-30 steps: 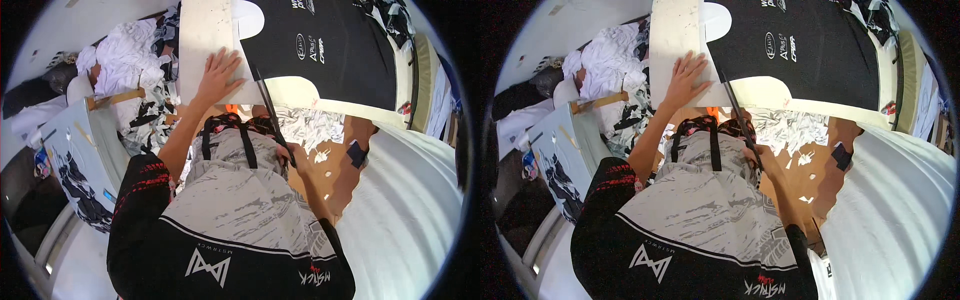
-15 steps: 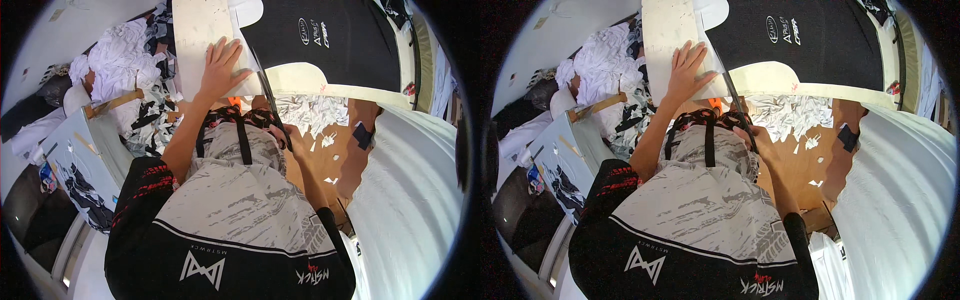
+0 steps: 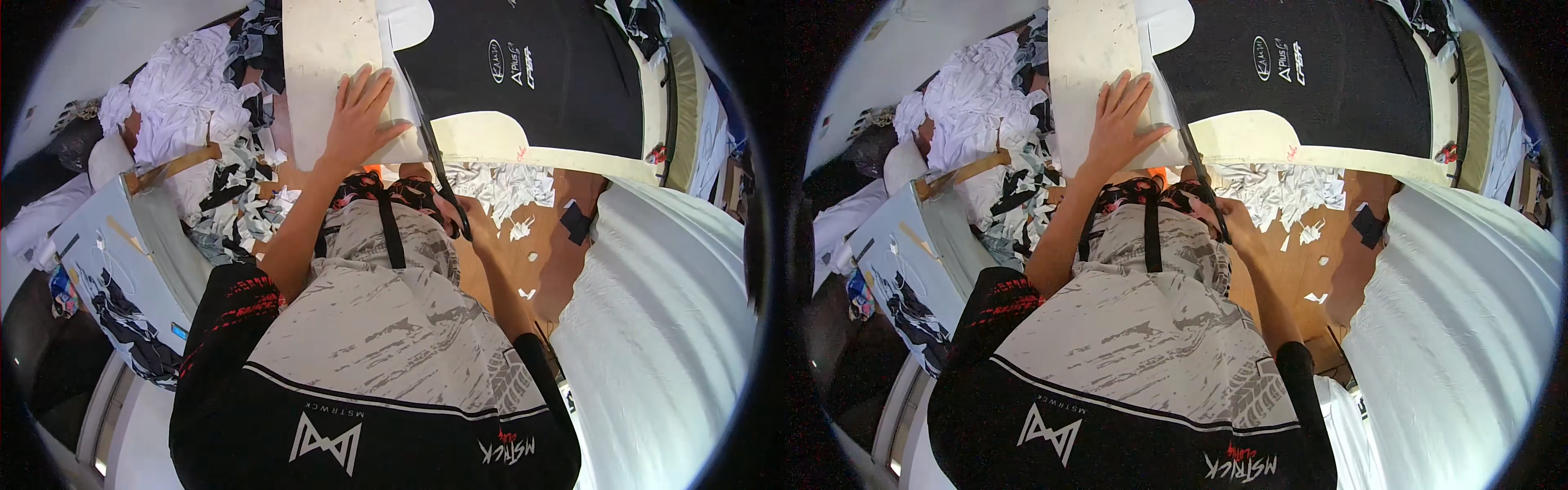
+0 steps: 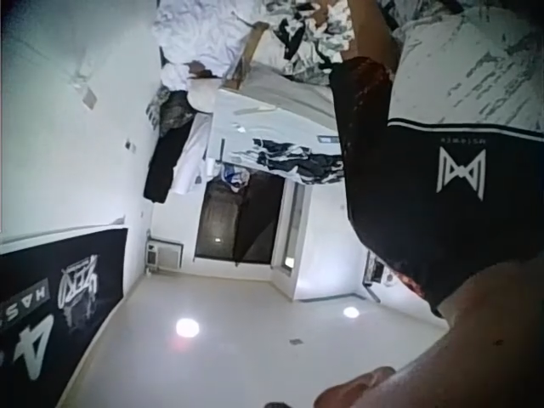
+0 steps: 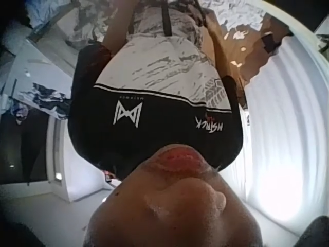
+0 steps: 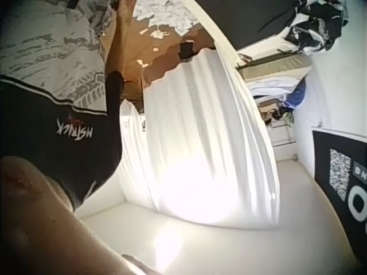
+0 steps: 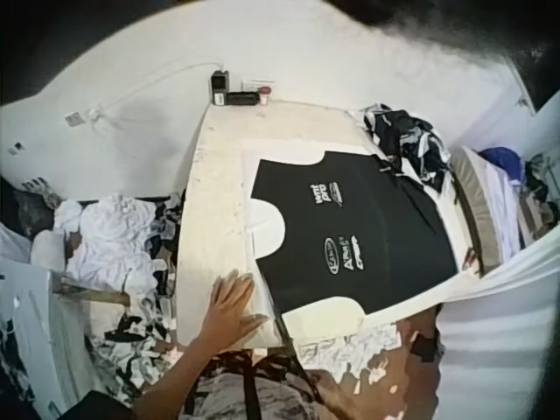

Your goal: Cutting out garment pieces from a large sheet of black fabric using scissors and a paper pattern.

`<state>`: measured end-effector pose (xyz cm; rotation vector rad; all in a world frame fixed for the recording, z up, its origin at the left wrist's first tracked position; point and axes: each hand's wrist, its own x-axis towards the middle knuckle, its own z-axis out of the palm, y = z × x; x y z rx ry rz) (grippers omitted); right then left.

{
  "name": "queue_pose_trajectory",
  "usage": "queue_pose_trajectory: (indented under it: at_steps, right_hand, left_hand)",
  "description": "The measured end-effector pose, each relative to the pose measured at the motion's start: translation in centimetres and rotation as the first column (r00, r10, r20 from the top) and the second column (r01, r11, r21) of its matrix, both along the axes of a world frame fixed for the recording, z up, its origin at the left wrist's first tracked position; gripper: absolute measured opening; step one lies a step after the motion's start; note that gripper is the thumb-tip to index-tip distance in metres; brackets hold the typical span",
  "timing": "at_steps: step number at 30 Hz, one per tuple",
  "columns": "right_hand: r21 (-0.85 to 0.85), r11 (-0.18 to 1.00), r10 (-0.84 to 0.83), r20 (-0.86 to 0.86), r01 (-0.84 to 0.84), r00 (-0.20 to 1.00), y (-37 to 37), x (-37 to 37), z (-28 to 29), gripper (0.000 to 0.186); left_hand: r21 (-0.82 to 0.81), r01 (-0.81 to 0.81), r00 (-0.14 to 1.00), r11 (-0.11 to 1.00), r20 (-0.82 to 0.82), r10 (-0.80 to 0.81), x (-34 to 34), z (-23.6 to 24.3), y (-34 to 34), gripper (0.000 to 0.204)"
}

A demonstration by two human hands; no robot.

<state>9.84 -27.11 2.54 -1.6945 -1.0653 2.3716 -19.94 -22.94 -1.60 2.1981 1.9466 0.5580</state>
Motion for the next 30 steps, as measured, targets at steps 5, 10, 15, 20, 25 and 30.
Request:
queue_pose_trajectory:
  at_steps: [5, 10, 15, 20, 25, 30]
  right_hand:
    - [-0.011, 1.000, 0.004, 0.072, -0.004, 0.997, 1.1, -1.2, -0.6, 0.055]
    - [0.018, 1.000, 0.017, 0.076, -0.018, 0.997, 1.2, -1.8, -0.2, 0.055]
    - [0.030, 1.000, 0.003, 0.056, -0.005, 0.998, 1.3, -2.0, 0.8, 0.055]
    - [0.045, 0.997, -0.056, -0.049, 0.058, 0.997, 2.8, -3.5, 2.4, 0.054]
    - [0.045, 0.998, -0.036, 0.004, 0.036, 0.999, 3.4, -4.5, 3.2, 0.053]
    - [0.071, 0.997, -0.004, 0.074, -0.001, 0.997, 3.7, -3.9, 1.7, 0.058]
  left_hand:
    - [-0.024, 0.002, 1.000, 1.000, 0.016, -0.001, 0.2, 0.1, -0.3, 0.086]
    - [-0.043, 0.003, 1.000, 0.999, 0.016, -0.002, 0.4, 0.4, -0.6, 0.087]
    - [-0.053, -0.006, 0.999, 0.999, 0.046, 0.008, 0.8, 1.0, -1.0, 0.086]
    - [-0.082, -0.006, 0.998, 0.997, 0.056, 0.011, 1.2, 1.6, -1.2, 0.088]
    - [-0.097, 0.002, 0.998, 0.995, 0.057, 0.003, 1.3, 1.8, -1.6, 0.088]
    - [-0.068, 0.003, 0.997, 0.998, 0.077, 0.002, 1.6, 2.6, -1.5, 0.084]
